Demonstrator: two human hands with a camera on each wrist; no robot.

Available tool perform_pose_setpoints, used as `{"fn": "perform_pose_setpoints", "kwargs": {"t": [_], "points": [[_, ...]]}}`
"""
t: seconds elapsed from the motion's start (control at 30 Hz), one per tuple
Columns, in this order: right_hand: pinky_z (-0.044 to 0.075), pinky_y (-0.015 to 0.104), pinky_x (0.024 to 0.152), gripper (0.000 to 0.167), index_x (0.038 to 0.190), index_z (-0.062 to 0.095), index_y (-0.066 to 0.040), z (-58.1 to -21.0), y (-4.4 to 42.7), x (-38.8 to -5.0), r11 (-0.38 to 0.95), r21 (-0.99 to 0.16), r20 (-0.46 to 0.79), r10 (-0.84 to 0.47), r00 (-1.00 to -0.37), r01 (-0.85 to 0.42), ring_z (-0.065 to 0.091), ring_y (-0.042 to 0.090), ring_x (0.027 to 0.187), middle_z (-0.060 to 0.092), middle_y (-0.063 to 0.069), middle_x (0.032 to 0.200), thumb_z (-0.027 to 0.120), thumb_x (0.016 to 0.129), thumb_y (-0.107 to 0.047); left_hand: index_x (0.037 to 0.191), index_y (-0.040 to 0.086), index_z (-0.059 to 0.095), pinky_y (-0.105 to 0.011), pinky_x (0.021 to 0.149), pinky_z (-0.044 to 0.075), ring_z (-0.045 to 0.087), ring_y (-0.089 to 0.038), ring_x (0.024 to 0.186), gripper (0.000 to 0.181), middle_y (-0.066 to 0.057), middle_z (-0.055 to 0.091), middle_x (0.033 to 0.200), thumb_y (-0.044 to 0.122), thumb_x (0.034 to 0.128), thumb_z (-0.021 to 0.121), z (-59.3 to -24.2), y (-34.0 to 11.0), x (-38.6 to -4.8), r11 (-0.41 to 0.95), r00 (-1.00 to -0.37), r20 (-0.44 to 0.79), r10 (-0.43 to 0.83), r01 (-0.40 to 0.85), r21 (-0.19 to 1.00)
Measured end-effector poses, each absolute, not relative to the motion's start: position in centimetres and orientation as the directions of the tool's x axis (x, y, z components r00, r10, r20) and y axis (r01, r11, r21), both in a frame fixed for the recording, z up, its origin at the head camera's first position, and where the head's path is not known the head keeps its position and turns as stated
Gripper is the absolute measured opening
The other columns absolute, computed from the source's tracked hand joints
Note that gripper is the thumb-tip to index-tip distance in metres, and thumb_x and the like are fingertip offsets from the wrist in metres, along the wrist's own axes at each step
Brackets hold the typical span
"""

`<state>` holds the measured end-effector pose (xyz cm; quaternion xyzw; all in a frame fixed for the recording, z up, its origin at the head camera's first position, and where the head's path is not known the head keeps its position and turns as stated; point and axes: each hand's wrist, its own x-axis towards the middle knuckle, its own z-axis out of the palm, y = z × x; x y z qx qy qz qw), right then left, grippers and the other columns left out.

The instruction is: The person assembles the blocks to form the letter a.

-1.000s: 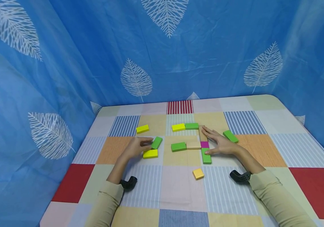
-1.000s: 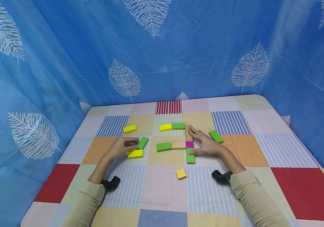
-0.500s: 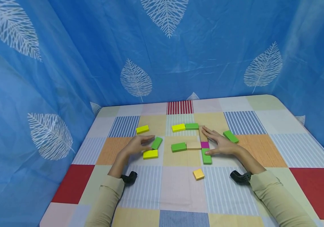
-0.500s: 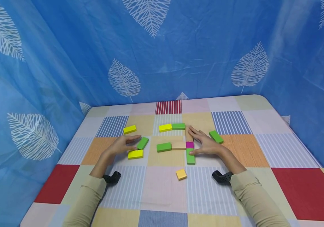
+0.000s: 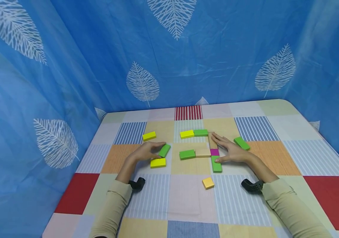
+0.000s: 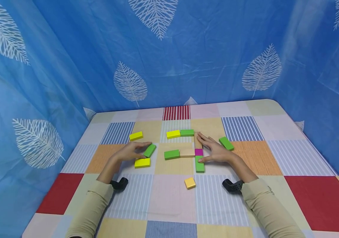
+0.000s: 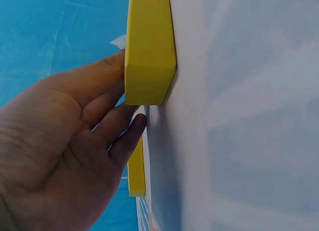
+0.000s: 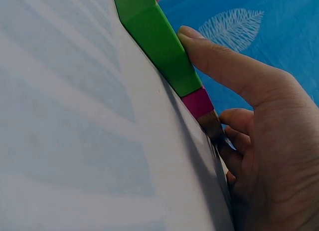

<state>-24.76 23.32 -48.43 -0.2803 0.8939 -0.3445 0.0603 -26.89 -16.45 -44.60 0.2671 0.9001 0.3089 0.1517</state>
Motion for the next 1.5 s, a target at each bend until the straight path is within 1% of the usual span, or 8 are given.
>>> {"fn": "perform_pose_setpoints", "kwargs": {"t": [0.17, 0.33, 0.47, 0.6, 0.8, 0.93, 1.17, 1.5], "points": [[0.010, 0.068, 0.101, 0.102, 0.147, 0.021, -0.009, -48.3, 23.3, -24.7, 0.606, -0.654, 0.080, -0.539, -0.839, -0.452, 0.003, 0.047, 0.135, 0.007, 0.004, 0.155, 0.076, 0.070, -0.046, 0.134, 0.015, 0.050, -0.039, 0.103, 0.035, 0.040, -0.020, 0.127, 0.061, -0.002, 0.047, 0.136, 0.014, 0.0787, 0.074, -44.8, -16.2, -26.9, 0.677, -0.849, -0.091, 0.521, 0.346, 0.649], [0.010, 0.068, 0.101, 0.102, 0.147, 0.021, -0.009, -48.2, 23.3, -24.7, 0.602, -0.657, 0.082, -0.541, -0.837, -0.453, 0.002, 0.047, 0.135, 0.007, 0.005, 0.155, 0.077, 0.070, -0.045, 0.133, 0.014, 0.051, -0.041, 0.101, 0.037, 0.043, -0.022, 0.125, 0.063, -0.002, 0.049, 0.134, 0.023, 0.0762, 0.077, -44.7, -15.8, -26.5, 0.666, -0.879, -0.027, 0.477, 0.341, 0.663], [0.009, 0.065, 0.103, 0.102, 0.147, 0.021, -0.007, -48.3, 23.1, -24.8, 0.590, -0.657, 0.093, -0.553, -0.828, -0.469, 0.002, 0.045, 0.135, 0.008, 0.006, 0.154, 0.077, 0.070, -0.045, 0.131, 0.011, 0.053, -0.041, 0.099, 0.039, 0.046, -0.023, 0.123, 0.065, -0.003, 0.052, 0.132, 0.028, 0.0738, 0.078, -44.4, -15.0, -24.9, 0.654, -0.891, 0.037, 0.453, 0.360, 0.666], [0.009, 0.064, 0.103, 0.102, 0.147, 0.022, -0.008, -48.4, 23.0, -24.8, 0.592, -0.652, 0.095, -0.555, -0.826, -0.473, 0.003, 0.045, 0.135, 0.008, 0.006, 0.154, 0.077, 0.070, -0.045, 0.126, 0.009, 0.058, -0.041, 0.095, 0.043, 0.051, -0.024, 0.118, 0.064, -0.006, 0.058, 0.125, 0.032, 0.0704, 0.080, -44.4, -14.0, -22.7, 0.673, -0.900, 0.113, 0.421, 0.393, 0.627], [0.010, 0.068, 0.101, 0.102, 0.147, 0.021, -0.009, -48.2, 23.1, -25.0, 0.612, -0.645, 0.083, -0.540, -0.837, -0.458, 0.003, 0.047, 0.134, 0.007, 0.005, 0.155, 0.076, 0.070, -0.046, 0.121, 0.006, 0.062, -0.036, 0.092, 0.046, 0.056, -0.023, 0.111, 0.063, -0.008, 0.061, 0.119, 0.031, 0.0671, 0.082, -44.9, -13.1, -21.0, 0.670, -0.874, 0.193, 0.446, 0.470, 0.574], [0.008, 0.067, 0.102, 0.102, 0.147, 0.020, -0.008, -48.1, 23.1, -25.0, 0.607, -0.653, 0.080, -0.539, -0.838, -0.453, 0.002, 0.046, 0.135, 0.006, 0.004, 0.155, 0.076, 0.070, -0.045, 0.120, 0.004, 0.062, -0.033, 0.092, 0.046, 0.056, -0.022, 0.111, 0.063, -0.008, 0.062, 0.118, 0.032, 0.0665, 0.083, -45.3, -12.9, -20.9, 0.688, -0.859, 0.176, 0.480, 0.493, 0.532], [0.008, 0.067, 0.102, 0.102, 0.147, 0.020, -0.009, -48.2, 23.0, -25.0, 0.611, -0.657, 0.069, -0.534, -0.842, -0.441, 0.001, 0.046, 0.135, 0.006, 0.004, 0.155, 0.076, 0.071, -0.046, 0.123, 0.007, 0.060, -0.029, 0.093, 0.045, 0.055, -0.016, 0.112, 0.067, -0.005, 0.061, 0.121, 0.035, 0.0664, 0.082, -46.1, -13.1, -21.3, 0.686, -0.831, 0.131, 0.541, 0.526, 0.502], [0.007, 0.066, 0.103, 0.102, 0.148, 0.020, -0.011, -48.7, 23.0, -25.1, 0.604, -0.665, 0.076, -0.530, -0.844, -0.439, 0.001, 0.044, 0.136, 0.006, 0.004, 0.155, 0.076, 0.070, -0.046, 0.121, 0.009, 0.062, -0.029, 0.090, 0.047, 0.057, -0.015, 0.109, 0.067, -0.004, 0.062, 0.118, 0.039, 0.0649, 0.082, -46.4, -13.0, -21.4, 0.668, -0.795, 0.158, 0.585, 0.583, 0.462]]}}
